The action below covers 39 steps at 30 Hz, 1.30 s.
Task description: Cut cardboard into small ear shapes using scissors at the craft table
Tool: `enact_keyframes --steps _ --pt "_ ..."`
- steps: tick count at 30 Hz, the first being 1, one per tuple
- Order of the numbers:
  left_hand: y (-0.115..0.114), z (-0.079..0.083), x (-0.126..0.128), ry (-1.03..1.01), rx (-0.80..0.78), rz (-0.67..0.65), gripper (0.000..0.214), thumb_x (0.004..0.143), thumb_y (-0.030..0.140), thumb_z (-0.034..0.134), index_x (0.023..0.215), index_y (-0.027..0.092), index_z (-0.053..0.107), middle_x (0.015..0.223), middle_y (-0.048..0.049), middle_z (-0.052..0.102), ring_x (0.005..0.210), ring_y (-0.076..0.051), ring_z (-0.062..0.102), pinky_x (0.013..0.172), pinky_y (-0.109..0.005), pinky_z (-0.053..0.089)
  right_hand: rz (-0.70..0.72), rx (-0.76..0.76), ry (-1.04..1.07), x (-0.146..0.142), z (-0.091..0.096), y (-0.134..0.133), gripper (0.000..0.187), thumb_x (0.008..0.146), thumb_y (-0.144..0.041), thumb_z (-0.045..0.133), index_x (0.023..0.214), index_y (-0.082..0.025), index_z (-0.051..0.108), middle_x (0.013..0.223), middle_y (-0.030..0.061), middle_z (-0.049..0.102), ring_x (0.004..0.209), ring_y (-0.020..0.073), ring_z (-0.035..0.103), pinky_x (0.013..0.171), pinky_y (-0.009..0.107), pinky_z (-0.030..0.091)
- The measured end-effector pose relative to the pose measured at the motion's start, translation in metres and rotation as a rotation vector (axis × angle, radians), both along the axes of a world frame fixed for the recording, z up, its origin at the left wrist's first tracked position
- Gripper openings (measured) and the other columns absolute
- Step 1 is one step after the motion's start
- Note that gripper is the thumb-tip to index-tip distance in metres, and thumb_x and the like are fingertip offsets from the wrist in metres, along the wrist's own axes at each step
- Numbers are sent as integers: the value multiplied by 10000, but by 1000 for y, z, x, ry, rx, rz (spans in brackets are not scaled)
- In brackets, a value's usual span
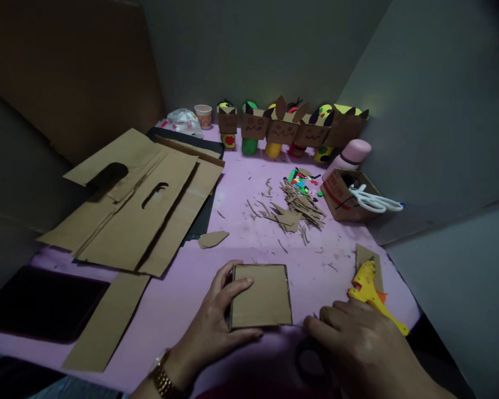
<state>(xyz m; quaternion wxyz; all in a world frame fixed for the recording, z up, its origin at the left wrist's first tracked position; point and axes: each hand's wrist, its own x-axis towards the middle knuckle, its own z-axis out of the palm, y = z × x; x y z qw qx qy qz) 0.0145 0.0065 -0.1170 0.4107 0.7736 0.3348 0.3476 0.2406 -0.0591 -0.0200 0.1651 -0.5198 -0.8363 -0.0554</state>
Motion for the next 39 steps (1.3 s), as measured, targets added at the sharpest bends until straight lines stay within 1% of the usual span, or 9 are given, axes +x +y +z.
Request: enact_keyframes --steps 6,10,18,21,23,26,30,32,39 --pt "0 1 0 4 -12 -2 722 676 356 774 1269 394 365 1424 -96 182 1297 -414 294 976 -710 305 -7 -81 -103 4 10 -1 130 646 -123 525 631 -241 577 514 -10 586 480 166 472 527 310 260" --pt "-1 1 0 0 -14 1 732 669 349 779 1270 391 363 1426 -100 178 1298 -421 290 968 -723 304 -39 -143 -91 8 12 -5 124 691 -154 527 667 -248 603 543 -10 604 514 174 502 541 310 287" --pt "0 1 0 -3 11 13 712 669 358 777 1262 363 383 1422 -112 205 1291 -400 324 951 -675 366 -12 -55 -25 3 11 0 158 714 -153 486 664 -238 610 516 -15 579 468 157 483 512 300 269" --pt "-1 0 -1 -4 9 2 731 660 370 781 1269 367 377 1423 -114 197 1292 -407 318 952 -670 367 6 -75 -12 1 9 1 181 711 -125 476 677 -235 616 520 -16 580 470 154 481 516 298 264" --pt "-1 0 -1 -4 6 -3 741 658 371 783 1274 371 371 1426 -112 189 1298 -410 307 957 -666 366 2 -118 -22 1 7 -1 191 709 -98 483 688 -240 609 539 -20 584 488 156 481 531 298 270" --pt "-1 0 -1 3 -2 -1 724 670 361 777 1270 372 373 1427 -109 183 1289 -394 328 962 -645 376 -3 -109 -54 2 6 -3 208 703 -78 491 722 -250 606 557 -24 585 506 162 478 548 304 276" --pt "0 0 0 -15 -4 -4 730 665 372 779 1269 384 369 1423 -102 184 1287 -390 329 961 -644 378 17 -74 -104 3 6 -4 143 731 -150 522 777 -251 612 572 -24 590 508 160 477 548 307 280" --pt "0 1 0 -18 -8 -4 744 657 375 783 1272 391 366 1425 -101 182 1290 -398 319 957 -659 372 28 -66 -119 2 5 -4 108 729 -177 539 775 -251 602 565 -29 589 497 158 478 538 308 279" --pt "0 1 -1 -17 -3 3 715 662 379 779 1261 384 390 1420 -102 201 1275 -400 337 941 -669 384 5 -43 -187 -2 3 -6 137 697 -127 536 726 -256 571 524 -36 582 471 157 488 525 317 270"
